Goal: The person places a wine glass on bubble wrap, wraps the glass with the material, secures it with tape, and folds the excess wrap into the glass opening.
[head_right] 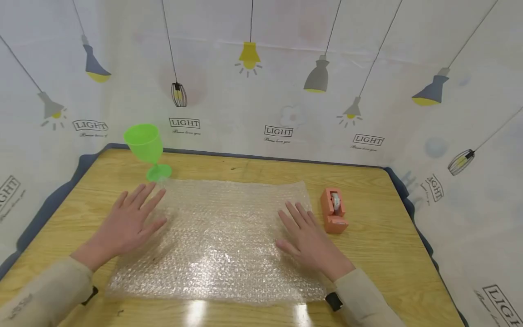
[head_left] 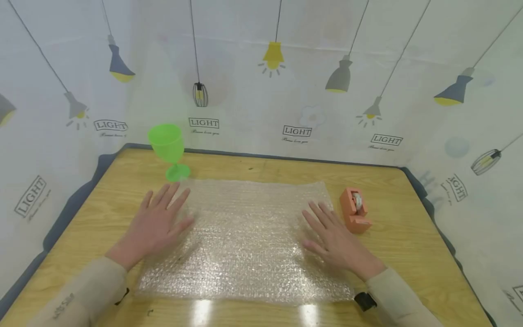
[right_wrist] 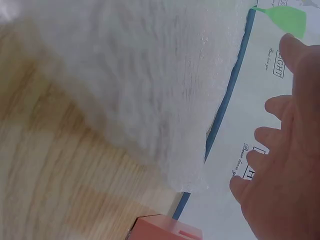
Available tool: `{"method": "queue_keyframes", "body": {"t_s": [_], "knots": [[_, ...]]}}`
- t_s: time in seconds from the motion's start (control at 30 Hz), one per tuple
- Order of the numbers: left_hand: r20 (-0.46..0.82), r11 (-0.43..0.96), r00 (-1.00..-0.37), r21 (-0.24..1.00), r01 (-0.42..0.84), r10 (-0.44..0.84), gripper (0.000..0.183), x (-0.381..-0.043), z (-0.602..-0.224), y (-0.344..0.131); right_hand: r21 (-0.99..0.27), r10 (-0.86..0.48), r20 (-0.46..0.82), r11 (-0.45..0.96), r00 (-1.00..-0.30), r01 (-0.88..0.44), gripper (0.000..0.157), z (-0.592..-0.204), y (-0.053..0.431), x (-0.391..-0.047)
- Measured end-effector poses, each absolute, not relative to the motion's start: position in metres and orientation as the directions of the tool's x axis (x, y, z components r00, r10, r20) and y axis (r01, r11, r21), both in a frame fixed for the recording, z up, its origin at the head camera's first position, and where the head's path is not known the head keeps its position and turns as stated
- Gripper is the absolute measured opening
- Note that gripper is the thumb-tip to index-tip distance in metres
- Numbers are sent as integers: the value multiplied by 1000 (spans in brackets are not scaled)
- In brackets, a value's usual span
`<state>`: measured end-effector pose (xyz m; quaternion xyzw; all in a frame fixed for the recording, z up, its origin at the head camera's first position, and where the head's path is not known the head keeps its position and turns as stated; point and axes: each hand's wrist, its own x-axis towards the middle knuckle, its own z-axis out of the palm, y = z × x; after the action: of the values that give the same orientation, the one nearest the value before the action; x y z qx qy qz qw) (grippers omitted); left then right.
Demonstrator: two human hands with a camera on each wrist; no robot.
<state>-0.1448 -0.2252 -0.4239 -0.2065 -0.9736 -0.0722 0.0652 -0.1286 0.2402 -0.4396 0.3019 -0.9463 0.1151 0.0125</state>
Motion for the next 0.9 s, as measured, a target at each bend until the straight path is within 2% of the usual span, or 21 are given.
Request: {"method": "queue_keyframes", "body": {"t_s": [0.37, 0.63, 0.9], "knots": [[313, 904, -899, 199, 377, 306, 71, -171, -415, -239, -240, -581, 71, 779, -811, -579, 81, -440, 252, -116], [261, 923, -938, 250, 293, 227, 75, -184, -408, -255, -268, -597, 28, 768, -802, -581, 92, -439, 263, -106], [198, 935, -969, 291, 201, 147, 89, -197, -399, -265, -298, -593, -48, 776, -804, -556, 109, -441, 276, -98]]}}
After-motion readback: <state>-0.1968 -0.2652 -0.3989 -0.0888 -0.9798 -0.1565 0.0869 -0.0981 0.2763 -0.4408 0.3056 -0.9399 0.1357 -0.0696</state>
